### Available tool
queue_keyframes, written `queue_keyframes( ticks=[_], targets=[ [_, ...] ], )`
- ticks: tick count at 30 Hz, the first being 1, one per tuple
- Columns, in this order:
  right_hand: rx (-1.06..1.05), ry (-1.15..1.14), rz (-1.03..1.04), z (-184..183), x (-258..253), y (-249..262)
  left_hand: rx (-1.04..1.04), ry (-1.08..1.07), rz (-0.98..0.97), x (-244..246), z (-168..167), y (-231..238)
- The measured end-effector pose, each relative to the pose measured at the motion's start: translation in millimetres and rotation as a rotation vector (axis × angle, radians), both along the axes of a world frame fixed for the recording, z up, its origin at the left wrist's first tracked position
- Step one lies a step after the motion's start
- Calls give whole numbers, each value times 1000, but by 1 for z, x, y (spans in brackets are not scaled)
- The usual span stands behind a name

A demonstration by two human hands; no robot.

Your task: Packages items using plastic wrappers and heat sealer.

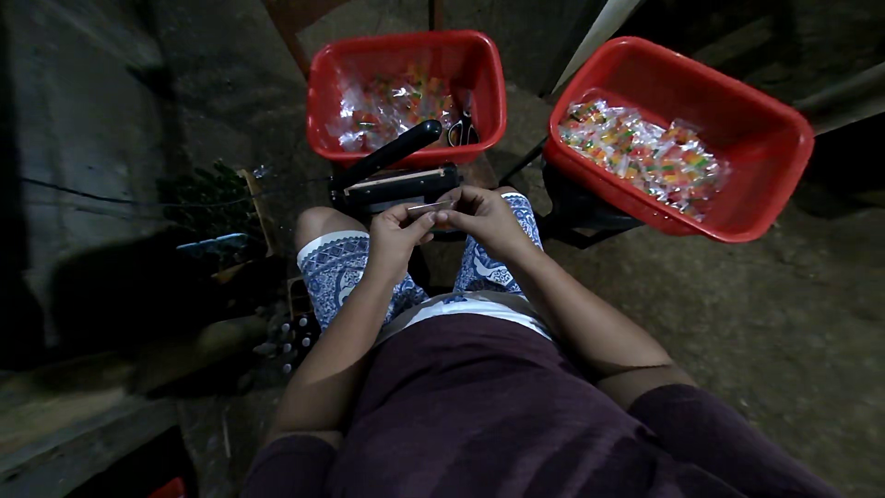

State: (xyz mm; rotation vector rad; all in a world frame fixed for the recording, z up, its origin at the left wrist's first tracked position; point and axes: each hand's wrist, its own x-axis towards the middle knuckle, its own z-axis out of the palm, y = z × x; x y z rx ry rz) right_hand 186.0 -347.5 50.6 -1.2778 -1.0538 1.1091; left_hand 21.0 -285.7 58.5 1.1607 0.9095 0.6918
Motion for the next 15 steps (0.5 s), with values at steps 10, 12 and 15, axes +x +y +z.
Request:
queue_keyframes(
  ticks=[10,12,15],
  targets=[
    [-11,45,-16,-2,-3,0,14,-30,48,1,-3,-3],
    [-11,45,-22,-1,-4,0,15,-38,51,1,-4,-3],
    [-4,45,-29,-1,-5,-1,13,-49,58,2,-5,-5]
  ],
)
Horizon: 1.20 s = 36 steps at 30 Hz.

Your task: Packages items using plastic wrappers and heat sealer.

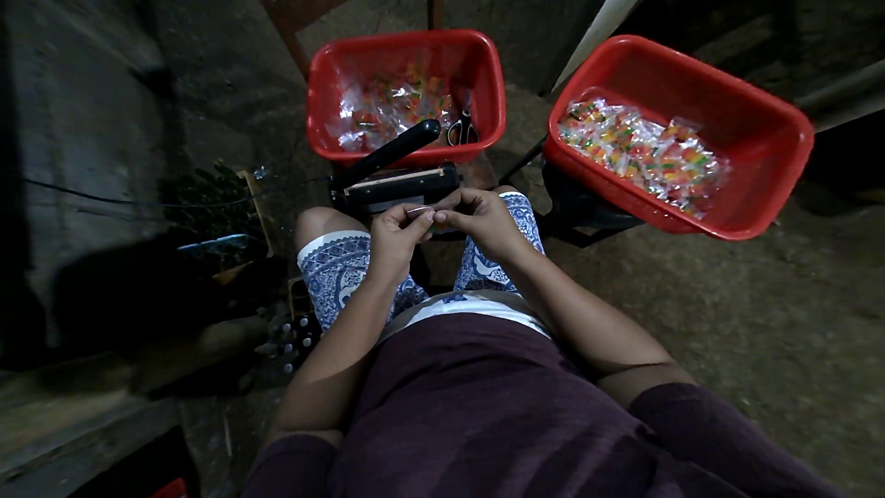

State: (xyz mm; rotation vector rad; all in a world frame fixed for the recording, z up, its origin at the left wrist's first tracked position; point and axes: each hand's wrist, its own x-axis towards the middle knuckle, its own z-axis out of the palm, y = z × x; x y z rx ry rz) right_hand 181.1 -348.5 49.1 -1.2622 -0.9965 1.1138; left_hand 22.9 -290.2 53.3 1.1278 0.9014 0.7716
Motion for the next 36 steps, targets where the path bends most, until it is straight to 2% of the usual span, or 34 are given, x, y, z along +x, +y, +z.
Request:
queue_keyframes(
  ticks=[6,13,21,25,30,36],
  targets=[
    [1,2,-21,1,-1,0,4,31,7,1,2,0],
    [45,68,-71,3,-5,2,-3,-62,25,2,4,-1],
    [86,27,-143,5,-6,1,199,12,33,0,3,1],
    [175,6,-163,0,-8,1,296,18,57,0,-4,2],
    [304,-184,-185,-6,-6,2,514,52,26,-2,-7,3],
    [288,-258,-102,-4,2,0,528,103,-27,-6,-4,7]
  ],
)
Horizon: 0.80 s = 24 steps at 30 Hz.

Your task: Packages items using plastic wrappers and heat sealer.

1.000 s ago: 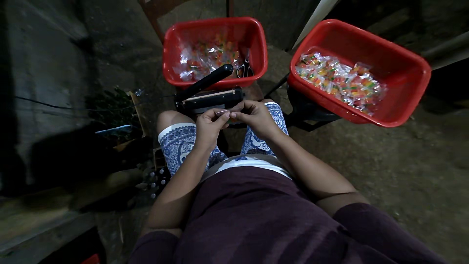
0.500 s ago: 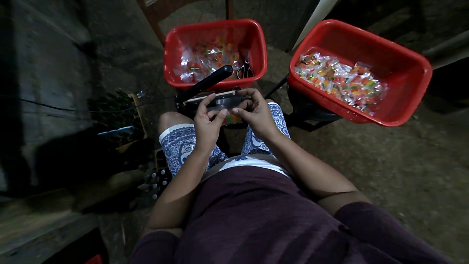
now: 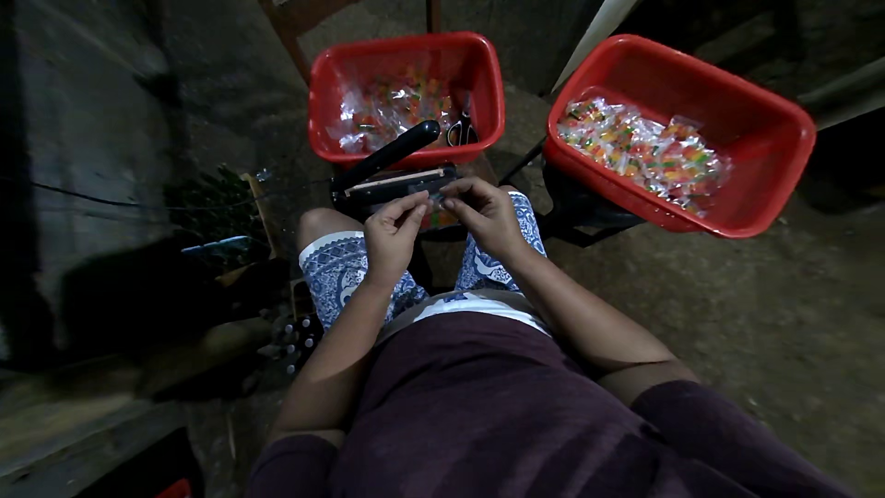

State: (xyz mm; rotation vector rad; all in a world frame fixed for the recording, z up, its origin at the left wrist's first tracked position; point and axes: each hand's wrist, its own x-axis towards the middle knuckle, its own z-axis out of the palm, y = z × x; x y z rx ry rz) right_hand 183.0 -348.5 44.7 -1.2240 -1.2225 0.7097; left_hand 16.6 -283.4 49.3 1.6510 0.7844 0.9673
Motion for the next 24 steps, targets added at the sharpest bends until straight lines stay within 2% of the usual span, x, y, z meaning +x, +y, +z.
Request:
queue_keyframes(
  ticks=[8,12,17,24],
  targets=[
    [-104,87,31,6,-1,-3,-35,-32,-15,-1,3,0],
    [-127,49,58,13,-1,-4,89,49,-32,-5,8,1],
    [-152,-143,31,16,-4,-6,302,213,-20,-8,8,5],
    [-113,-368,-71,14,-5,-6,356,315,26,-7,11,2]
  ],
)
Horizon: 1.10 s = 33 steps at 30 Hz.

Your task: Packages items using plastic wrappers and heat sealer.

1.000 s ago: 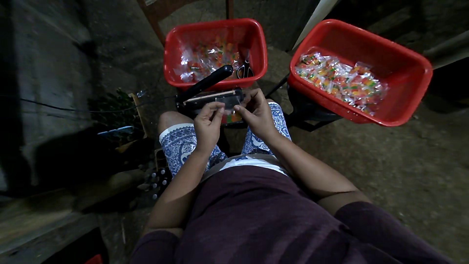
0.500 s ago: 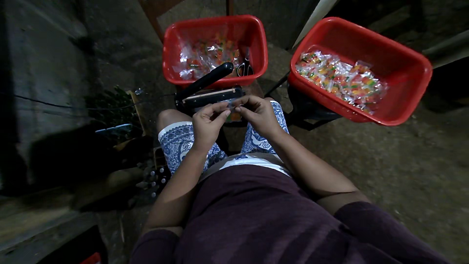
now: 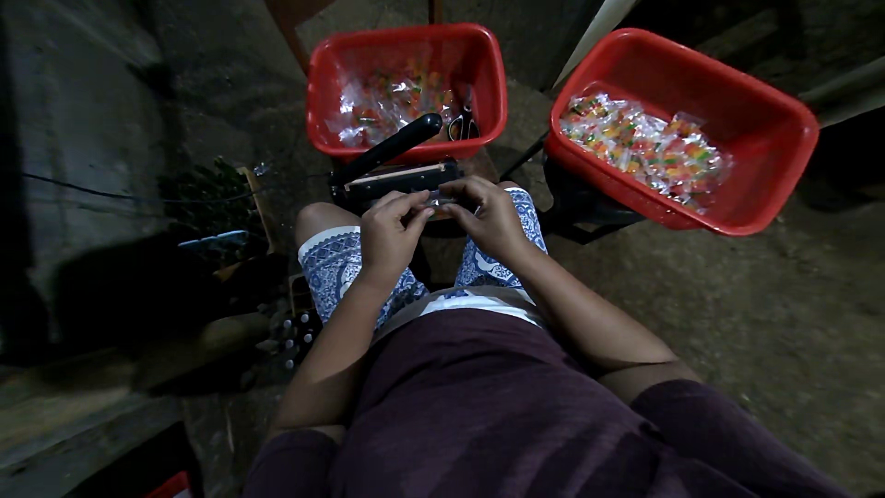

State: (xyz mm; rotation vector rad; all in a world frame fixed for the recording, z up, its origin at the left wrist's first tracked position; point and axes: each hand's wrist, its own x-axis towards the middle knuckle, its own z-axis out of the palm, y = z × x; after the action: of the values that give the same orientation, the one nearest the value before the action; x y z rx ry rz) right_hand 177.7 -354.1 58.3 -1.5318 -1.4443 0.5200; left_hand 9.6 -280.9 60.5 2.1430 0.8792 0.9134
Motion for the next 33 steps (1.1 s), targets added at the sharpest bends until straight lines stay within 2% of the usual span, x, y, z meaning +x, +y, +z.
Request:
queue_keyframes(
  ticks=[6,12,17,23,28,33],
  targets=[
    [8,-48,-1,3,1,0,-22,-21,15,2,-1,1],
    [-20,-40,15,3,4,0,-201,16,-7,2,7,3],
    [-117,171,59,-1,13,1,-409,-105,-60,1,0,7],
    [-179,509,56,-8,16,5,-606,-258,21,6,-6,9],
    [-220,558,58,-12,15,9,-654,-341,64,9,-14,10],
    [-238,629,16,-16,13,13,-989,-421,13,10,-14,6]
  ],
)
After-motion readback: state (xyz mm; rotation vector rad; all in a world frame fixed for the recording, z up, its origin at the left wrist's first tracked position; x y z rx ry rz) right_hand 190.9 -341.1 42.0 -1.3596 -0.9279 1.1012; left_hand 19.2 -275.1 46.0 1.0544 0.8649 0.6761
